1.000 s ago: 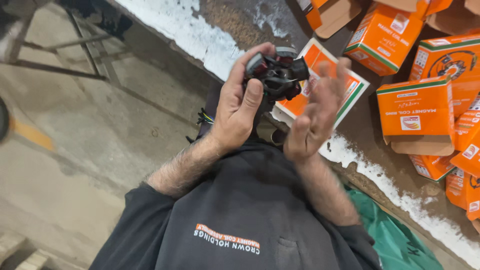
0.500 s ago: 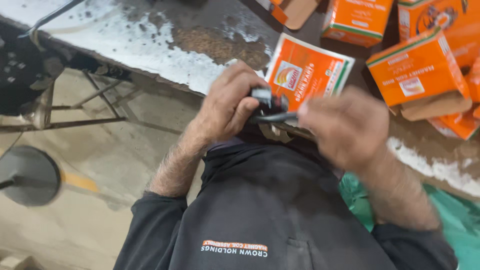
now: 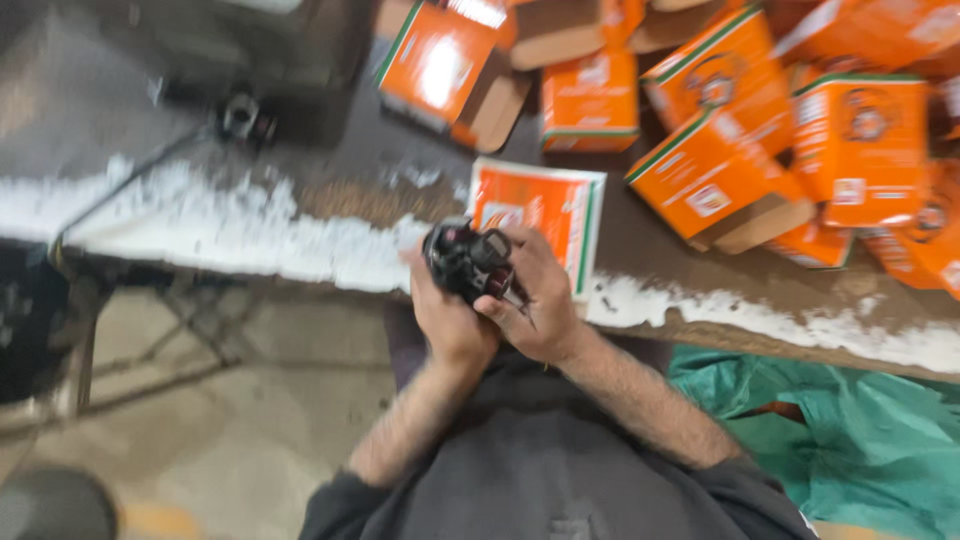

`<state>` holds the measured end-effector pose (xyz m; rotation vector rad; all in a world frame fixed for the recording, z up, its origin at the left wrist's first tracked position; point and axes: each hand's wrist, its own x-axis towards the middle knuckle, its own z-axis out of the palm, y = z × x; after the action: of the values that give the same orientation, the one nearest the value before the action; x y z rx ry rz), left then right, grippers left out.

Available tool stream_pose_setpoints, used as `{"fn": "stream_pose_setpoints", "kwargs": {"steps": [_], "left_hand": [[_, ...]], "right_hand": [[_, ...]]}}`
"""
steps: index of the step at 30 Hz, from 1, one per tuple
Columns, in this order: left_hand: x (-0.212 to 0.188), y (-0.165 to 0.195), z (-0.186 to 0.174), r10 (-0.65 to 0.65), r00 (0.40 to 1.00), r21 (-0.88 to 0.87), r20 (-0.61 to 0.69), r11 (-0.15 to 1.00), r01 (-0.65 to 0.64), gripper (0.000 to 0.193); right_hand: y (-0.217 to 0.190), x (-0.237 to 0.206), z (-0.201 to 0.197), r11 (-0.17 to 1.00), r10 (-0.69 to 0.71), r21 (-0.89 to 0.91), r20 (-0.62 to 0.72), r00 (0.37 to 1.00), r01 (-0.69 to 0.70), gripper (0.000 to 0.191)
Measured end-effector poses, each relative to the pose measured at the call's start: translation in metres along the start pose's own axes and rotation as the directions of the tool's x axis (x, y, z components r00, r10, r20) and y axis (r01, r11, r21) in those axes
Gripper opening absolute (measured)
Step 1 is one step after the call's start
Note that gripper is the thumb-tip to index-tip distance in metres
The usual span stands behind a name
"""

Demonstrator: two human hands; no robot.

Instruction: The person packs magnet coil ring assemblies at a factory bench. They wrap each coil in an orange printed paper sleeve, place the wrapped coil into an orange product box, and set finished boxes into a plastic crate, repeating the cycle for many units.

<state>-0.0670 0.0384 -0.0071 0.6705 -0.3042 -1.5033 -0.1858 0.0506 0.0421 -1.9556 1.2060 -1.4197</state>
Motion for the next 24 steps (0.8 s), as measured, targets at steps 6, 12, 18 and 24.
{"fn": "stream_pose_setpoints", "kwargs": {"steps": [6,12,18,24], "left_hand": [[0.000,0.020,0.020,0.223,0.883,0.395,0.412,0.830,-0.394,0.080],[0.000,0.045,0.058,-0.120,0.423,0.368,0.898,-0.321,-0.873,0.101],[0.003,0.030,0.053,-0.272,0.672,0.706,0.689,0.044,-0.707,0.094],[-0.003,0.045,0.048,-0.156,0.569,0.580,0.807,0.383,-0.718,0.086]], "right_hand": [[0.004,0.013,-0.074,0.988,0.154,-0.001,0.137,0.979,-0.156,0.039],[-0.003,0.016,-0.106,0.880,-0.051,-0.384,0.505,0.861,0.278,0.042],[-0.033,0.011,-0.083,0.978,-0.002,-0.203,0.256,0.967,0.056,0.031],[-0.034,0.021,-0.102,0.986,0.163,-0.079,0.258,0.952,-0.148,0.062]]}}
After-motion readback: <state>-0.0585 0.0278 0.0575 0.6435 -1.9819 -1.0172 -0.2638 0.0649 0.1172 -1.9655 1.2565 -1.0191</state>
